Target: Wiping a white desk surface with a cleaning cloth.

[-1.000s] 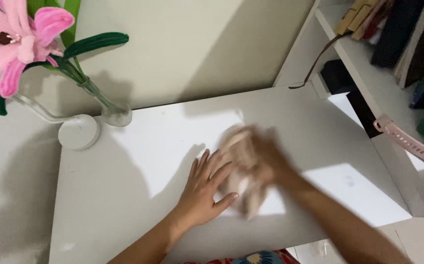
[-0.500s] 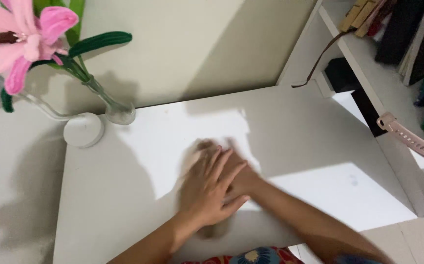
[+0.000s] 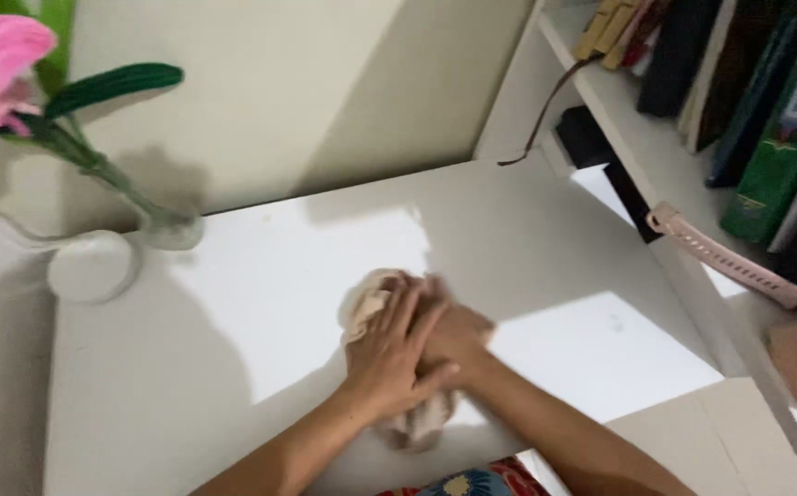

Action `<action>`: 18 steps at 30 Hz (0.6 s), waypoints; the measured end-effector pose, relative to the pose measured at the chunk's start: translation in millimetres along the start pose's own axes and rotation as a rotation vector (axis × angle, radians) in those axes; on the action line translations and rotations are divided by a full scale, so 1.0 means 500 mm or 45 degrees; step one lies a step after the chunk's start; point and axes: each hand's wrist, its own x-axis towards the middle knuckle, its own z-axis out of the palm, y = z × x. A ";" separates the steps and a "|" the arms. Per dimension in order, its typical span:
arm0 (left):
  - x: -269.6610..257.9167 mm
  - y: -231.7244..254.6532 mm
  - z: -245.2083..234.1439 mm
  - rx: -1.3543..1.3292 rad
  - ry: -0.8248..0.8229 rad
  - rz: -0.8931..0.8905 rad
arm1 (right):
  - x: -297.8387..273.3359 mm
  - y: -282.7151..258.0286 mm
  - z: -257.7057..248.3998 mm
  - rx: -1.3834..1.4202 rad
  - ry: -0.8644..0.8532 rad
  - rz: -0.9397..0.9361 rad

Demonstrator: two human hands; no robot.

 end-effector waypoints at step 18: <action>0.364 0.096 -0.033 0.481 -0.323 0.088 | -0.049 0.334 -0.030 -0.079 0.154 0.681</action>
